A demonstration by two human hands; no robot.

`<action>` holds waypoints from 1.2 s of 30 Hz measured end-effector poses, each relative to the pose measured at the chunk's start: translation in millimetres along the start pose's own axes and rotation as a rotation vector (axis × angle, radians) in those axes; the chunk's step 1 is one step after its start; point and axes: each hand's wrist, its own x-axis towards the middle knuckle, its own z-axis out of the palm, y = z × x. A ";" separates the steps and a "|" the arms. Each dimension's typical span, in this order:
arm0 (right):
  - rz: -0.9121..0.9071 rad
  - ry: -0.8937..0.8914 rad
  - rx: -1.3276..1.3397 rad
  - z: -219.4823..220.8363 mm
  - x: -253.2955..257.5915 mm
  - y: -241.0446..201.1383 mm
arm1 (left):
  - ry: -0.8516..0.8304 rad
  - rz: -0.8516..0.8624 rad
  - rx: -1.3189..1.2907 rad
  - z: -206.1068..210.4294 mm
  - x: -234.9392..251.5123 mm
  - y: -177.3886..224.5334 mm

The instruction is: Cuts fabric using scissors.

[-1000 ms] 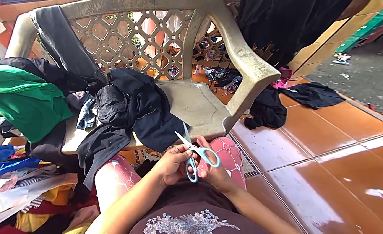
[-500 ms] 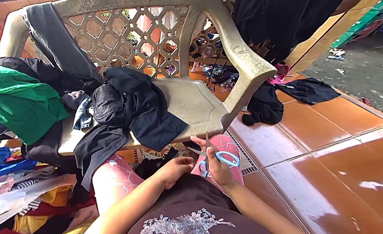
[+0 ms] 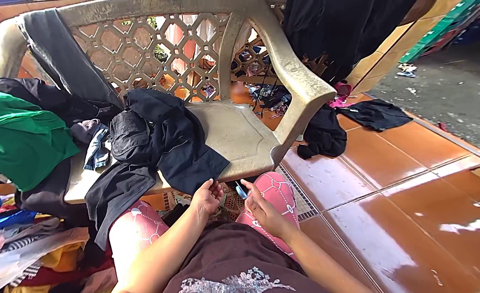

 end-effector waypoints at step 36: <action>-0.451 0.141 -0.306 37.8 12.1 -63.3 | -0.606 0.624 0.034 -44.5 -71.0 12.4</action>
